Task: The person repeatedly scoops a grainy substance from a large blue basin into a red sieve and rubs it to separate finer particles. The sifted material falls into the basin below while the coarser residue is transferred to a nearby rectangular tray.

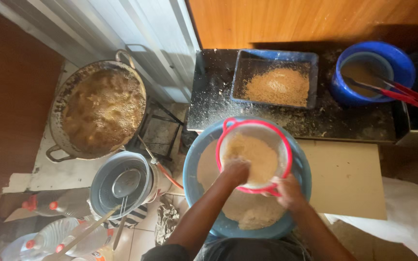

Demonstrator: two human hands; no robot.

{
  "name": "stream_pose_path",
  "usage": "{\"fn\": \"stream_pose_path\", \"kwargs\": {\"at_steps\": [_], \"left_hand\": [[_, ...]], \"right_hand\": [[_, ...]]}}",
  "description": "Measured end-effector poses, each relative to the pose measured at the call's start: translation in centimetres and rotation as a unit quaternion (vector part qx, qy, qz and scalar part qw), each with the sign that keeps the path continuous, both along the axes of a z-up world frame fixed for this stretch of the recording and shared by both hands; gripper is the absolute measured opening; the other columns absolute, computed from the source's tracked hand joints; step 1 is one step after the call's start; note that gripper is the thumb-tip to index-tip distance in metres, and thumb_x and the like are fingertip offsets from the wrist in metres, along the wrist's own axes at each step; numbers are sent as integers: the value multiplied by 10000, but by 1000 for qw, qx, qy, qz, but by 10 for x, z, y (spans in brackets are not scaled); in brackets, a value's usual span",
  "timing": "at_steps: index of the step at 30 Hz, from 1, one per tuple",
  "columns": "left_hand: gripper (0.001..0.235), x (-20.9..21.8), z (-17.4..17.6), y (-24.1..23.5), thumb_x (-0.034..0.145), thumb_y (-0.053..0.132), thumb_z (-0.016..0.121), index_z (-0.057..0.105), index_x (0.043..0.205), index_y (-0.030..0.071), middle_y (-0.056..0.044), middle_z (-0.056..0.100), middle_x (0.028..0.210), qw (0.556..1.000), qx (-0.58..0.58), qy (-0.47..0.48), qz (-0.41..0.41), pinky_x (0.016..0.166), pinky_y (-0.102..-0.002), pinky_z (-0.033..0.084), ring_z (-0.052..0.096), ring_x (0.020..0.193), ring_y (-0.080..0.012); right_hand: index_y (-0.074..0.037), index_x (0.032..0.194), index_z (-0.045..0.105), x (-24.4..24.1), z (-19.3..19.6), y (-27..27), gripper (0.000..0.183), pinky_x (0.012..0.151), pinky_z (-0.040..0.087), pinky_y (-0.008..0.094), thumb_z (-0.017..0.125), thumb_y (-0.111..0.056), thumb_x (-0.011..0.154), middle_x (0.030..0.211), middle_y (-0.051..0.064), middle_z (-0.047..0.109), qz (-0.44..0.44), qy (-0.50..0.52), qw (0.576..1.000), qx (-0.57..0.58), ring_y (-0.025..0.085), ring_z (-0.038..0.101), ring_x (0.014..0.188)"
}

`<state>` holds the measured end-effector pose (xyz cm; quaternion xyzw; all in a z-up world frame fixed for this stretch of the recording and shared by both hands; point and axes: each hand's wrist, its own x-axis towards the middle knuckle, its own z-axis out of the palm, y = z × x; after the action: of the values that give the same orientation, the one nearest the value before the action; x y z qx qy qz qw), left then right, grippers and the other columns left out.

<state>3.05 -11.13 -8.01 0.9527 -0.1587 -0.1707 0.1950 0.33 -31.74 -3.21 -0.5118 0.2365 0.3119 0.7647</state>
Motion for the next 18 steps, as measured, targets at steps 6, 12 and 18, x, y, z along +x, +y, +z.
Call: {"fn": "stream_pose_path", "kwargs": {"at_steps": [6,12,18], "left_hand": [[501,7,25,0,750,249,762,668,1200,49,-232,622,1311,996,65,-26,47,979,-531,490,601,1195,-420],[474,-2,64,-4,776,242,769,633,1189,53,-215,629,1267,996,-70,-54,17,983,-509,496,588,1213,-400],[399,-30,91,1,914,123,618,644,1312,138,-167,615,1340,989,-6,-87,119,995,-534,474,554,1252,-372]], "right_hand": [[66,1056,576,3,-20,-5,231,438,570,484,550,48,827,813,207,636,69,-25,997,-27,378,670,563],[16,1122,593,-1,-23,-2,294,415,580,443,525,29,837,837,171,659,37,-62,997,-1,334,671,552],[-34,1235,555,4,-1,-9,397,443,596,446,515,24,844,998,133,704,16,-36,998,-54,310,722,712]]}}
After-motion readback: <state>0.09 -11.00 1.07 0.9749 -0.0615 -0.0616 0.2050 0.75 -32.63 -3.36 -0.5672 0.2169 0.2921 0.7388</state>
